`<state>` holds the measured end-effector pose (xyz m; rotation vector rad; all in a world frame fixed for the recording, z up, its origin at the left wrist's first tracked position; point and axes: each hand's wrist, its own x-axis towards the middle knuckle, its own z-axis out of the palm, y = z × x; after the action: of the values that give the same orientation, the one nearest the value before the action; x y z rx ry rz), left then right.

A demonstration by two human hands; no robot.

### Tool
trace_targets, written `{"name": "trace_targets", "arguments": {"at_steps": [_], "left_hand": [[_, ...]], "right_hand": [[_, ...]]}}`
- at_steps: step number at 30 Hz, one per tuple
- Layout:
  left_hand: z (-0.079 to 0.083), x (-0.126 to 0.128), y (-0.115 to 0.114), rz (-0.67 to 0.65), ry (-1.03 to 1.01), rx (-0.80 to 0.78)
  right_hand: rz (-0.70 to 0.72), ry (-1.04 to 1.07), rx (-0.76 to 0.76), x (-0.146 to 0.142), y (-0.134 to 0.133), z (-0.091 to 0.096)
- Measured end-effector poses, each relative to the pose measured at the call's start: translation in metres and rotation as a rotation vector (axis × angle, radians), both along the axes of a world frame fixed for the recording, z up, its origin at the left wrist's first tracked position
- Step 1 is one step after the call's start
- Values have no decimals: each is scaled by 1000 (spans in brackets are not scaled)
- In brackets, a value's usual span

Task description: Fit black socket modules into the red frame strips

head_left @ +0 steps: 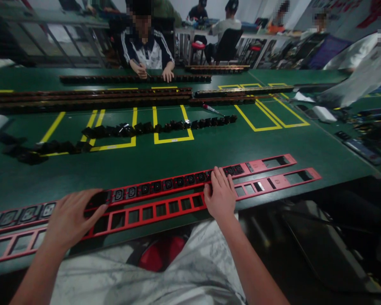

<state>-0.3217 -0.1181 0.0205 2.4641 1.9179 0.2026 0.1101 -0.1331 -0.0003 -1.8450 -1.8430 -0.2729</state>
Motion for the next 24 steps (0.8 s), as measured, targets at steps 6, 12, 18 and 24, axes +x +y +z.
{"name": "trace_targets", "arguments": {"at_steps": [6,12,18,24], "left_hand": [[3,2,0,-3,-3,8],[6,4,0,-9,28,-1],[5,3,-1,-14,34,5],[4,2,0,-4,41,5]], "right_hand": [[49,12,90,5,-2,-3],[22,72,50,1,-4,6],[40,58,98,2,-2,2],[26,88,67,2,-2,3]]}}
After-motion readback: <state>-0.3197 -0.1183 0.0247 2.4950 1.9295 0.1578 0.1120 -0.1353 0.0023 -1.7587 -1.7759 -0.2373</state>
